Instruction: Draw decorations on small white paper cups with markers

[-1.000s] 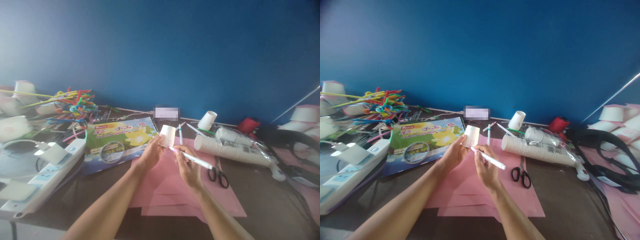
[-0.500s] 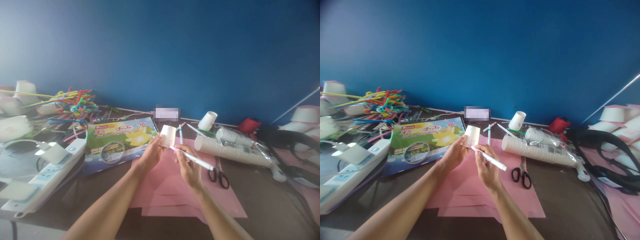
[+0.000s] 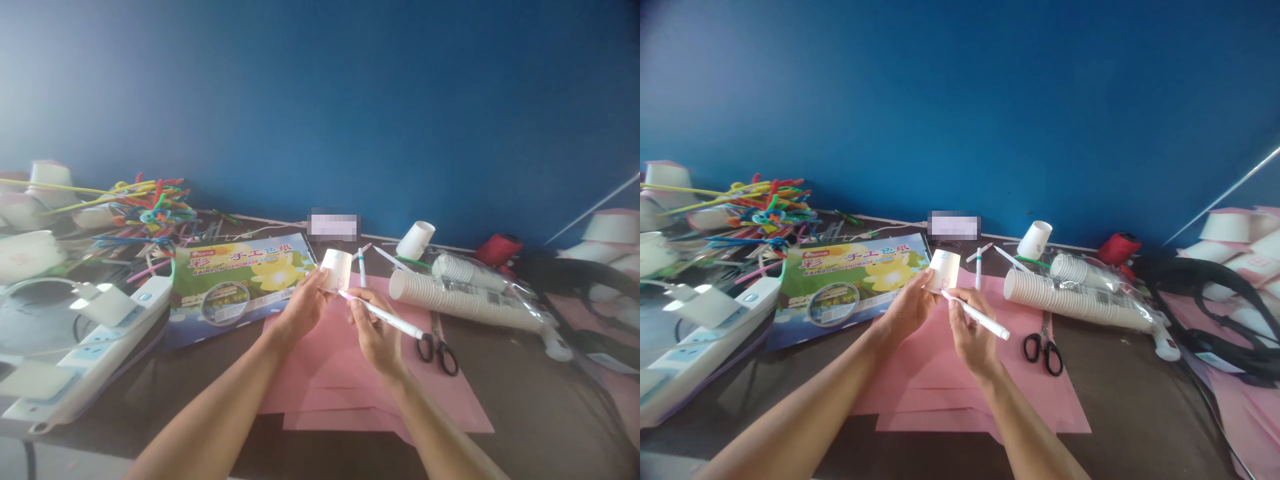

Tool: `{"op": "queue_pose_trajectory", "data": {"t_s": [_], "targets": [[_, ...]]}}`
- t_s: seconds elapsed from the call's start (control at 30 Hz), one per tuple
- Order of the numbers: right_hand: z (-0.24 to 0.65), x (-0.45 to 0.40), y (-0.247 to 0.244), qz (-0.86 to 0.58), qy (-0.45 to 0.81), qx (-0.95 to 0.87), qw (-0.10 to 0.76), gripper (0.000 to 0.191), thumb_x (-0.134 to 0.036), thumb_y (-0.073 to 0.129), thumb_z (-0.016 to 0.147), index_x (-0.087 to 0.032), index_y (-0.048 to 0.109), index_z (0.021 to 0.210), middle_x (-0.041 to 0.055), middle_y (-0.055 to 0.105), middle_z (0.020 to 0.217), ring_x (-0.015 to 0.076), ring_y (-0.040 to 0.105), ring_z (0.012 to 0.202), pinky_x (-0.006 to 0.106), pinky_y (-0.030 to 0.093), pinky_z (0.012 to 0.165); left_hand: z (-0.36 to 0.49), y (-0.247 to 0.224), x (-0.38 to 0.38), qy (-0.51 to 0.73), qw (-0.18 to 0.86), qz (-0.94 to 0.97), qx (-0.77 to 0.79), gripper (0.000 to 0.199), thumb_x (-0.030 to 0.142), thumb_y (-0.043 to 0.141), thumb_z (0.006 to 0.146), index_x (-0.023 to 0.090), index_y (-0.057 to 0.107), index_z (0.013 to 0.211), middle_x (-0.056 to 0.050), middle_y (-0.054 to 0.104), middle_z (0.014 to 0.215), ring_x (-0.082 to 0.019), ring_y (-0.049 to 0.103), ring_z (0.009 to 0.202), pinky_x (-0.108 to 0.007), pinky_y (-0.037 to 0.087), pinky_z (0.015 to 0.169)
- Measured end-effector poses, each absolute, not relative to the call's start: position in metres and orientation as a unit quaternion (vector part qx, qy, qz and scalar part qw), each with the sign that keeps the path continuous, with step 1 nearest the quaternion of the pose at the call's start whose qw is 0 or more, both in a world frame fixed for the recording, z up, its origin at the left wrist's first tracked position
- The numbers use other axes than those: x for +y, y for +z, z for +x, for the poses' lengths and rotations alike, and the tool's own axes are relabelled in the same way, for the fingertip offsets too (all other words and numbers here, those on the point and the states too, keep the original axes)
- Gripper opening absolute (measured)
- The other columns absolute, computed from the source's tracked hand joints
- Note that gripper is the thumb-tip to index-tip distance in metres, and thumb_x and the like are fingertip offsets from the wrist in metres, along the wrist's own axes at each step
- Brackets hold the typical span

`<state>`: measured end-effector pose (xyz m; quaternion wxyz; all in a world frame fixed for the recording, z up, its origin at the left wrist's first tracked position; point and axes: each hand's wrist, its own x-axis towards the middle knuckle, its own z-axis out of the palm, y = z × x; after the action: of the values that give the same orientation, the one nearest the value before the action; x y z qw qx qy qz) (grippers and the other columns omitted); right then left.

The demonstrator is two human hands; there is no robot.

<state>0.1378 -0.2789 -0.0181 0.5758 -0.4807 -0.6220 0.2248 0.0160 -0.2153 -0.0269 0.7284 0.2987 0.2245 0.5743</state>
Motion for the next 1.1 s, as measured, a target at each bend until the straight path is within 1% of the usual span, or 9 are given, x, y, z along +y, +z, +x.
{"op": "queue_pose_trajectory", "data": {"t_s": [0.27, 0.6, 0.73, 0.87, 1.1], "targets": [[0.1397, -0.2783, -0.0199, -0.474, 0.228, -0.625, 0.577, 0.016, -0.03, 0.05, 0.09, -0.019, 0.061, 0.094, -0.0002, 0.056, 0.066, 0.0131, 0.053, 0.058, 0.025, 0.041, 0.05, 0.0149, -0.0283, -0.2151, 0.574, 0.73, 0.292, 0.228, 0.023, 0.031, 0.067, 0.078, 0.015, 0.067, 0.094, -0.007, 0.07, 0.092, -0.018, 0.065, 0.09, -0.028, 0.049, 0.082], [0.1411, -0.2782, -0.0173, -0.468, 0.242, -0.622, 0.578, 0.016, -0.031, 0.049, 0.091, -0.02, 0.061, 0.091, -0.0011, 0.057, 0.067, 0.0103, 0.048, 0.053, 0.023, 0.038, 0.048, 0.0151, -0.0278, -0.2149, 0.576, 0.732, 0.29, 0.22, 0.022, 0.03, 0.066, 0.079, 0.015, 0.067, 0.095, -0.007, 0.07, 0.094, -0.018, 0.064, 0.094, -0.027, 0.049, 0.082], [0.1411, -0.2774, -0.0175, -0.459, 0.26, -0.608, 0.594, 0.017, -0.032, 0.05, 0.091, -0.019, 0.061, 0.093, -0.0005, 0.058, 0.07, 0.0106, 0.051, 0.055, 0.023, 0.04, 0.049, 0.0154, -0.0272, -0.2151, 0.575, 0.733, 0.297, 0.21, 0.023, 0.031, 0.066, 0.078, 0.015, 0.067, 0.095, -0.008, 0.07, 0.097, -0.02, 0.064, 0.097, -0.029, 0.049, 0.083], [0.1406, -0.2771, -0.0174, -0.45, 0.267, -0.606, 0.599, 0.016, -0.032, 0.051, 0.091, -0.02, 0.061, 0.094, 0.0003, 0.06, 0.073, 0.0101, 0.052, 0.055, 0.023, 0.042, 0.049, 0.0148, -0.0256, -0.2158, 0.572, 0.732, 0.307, 0.209, 0.024, 0.031, 0.066, 0.078, 0.014, 0.067, 0.096, -0.008, 0.069, 0.096, -0.02, 0.063, 0.099, -0.029, 0.048, 0.085], [0.138, -0.2773, -0.015, -0.455, 0.256, -0.609, 0.597, 0.016, -0.031, 0.051, 0.09, -0.02, 0.061, 0.093, -0.0003, 0.059, 0.071, 0.0101, 0.051, 0.053, 0.023, 0.042, 0.048, 0.0143, -0.0217, -0.2177, 0.566, 0.734, 0.309, 0.213, 0.026, 0.032, 0.067, 0.077, 0.014, 0.067, 0.096, -0.008, 0.07, 0.092, -0.02, 0.064, 0.096, -0.03, 0.048, 0.085]]}}
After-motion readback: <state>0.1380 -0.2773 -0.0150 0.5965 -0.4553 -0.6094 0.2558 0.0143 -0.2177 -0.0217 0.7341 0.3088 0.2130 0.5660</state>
